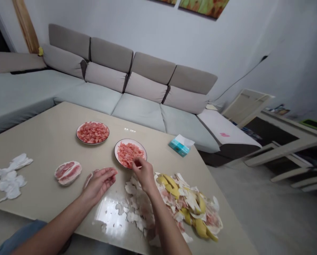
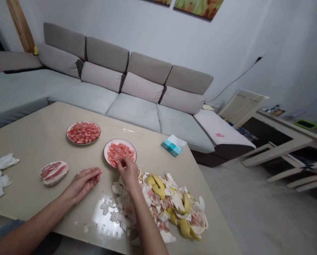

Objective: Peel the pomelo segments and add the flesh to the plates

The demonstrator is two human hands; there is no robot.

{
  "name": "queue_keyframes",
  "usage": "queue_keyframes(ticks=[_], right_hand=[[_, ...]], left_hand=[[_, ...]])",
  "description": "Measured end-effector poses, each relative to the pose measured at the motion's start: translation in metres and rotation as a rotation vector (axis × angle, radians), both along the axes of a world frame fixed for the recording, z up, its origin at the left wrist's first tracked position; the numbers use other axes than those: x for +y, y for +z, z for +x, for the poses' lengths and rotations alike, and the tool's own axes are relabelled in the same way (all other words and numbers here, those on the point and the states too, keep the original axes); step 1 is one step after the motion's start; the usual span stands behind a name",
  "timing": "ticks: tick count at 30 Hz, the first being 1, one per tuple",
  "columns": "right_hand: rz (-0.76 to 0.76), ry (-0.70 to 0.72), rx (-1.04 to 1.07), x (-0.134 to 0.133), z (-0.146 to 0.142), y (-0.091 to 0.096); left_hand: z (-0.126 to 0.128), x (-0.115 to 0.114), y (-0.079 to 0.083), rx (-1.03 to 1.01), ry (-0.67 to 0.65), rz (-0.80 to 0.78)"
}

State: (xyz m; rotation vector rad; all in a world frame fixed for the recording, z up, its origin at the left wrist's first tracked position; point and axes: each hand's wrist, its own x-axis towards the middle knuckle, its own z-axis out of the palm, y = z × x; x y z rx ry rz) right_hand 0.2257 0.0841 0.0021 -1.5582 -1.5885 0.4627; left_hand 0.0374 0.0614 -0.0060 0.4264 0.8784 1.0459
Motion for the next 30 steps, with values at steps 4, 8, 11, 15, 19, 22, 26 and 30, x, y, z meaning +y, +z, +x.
queue_keyframes(ticks=[4, 8, 11, 15, 19, 22, 26, 30], right_hand=[[0.014, -0.012, -0.043, 0.040, 0.011, -0.002], [-0.006, 0.024, -0.011, 0.026, 0.008, 0.006], [-0.076, 0.137, 0.036, -0.006, -0.003, 0.018], [-0.210, 0.283, 0.183, -0.042, -0.016, 0.028], [-0.241, 0.297, 0.226, -0.052, -0.020, 0.028], [-0.271, 0.287, 0.278, -0.050, -0.020, 0.027], [-0.371, 0.299, 0.486, -0.045, -0.021, 0.021], [-0.448, 0.287, 0.707, -0.042, -0.021, 0.016]], left_hand=[[-0.001, 0.004, -0.001, -0.008, -0.019, 0.012], [-0.002, -0.003, 0.005, 0.059, -0.072, 0.092], [-0.001, -0.010, 0.013, 0.213, -0.123, 0.225], [0.004, -0.017, 0.020, 0.312, -0.165, 0.330], [0.008, -0.017, 0.016, 0.326, -0.191, 0.334], [0.008, -0.016, 0.014, 0.337, -0.206, 0.346], [0.006, -0.017, 0.017, 0.306, -0.219, 0.294], [0.004, -0.018, 0.020, 0.259, -0.217, 0.243]])
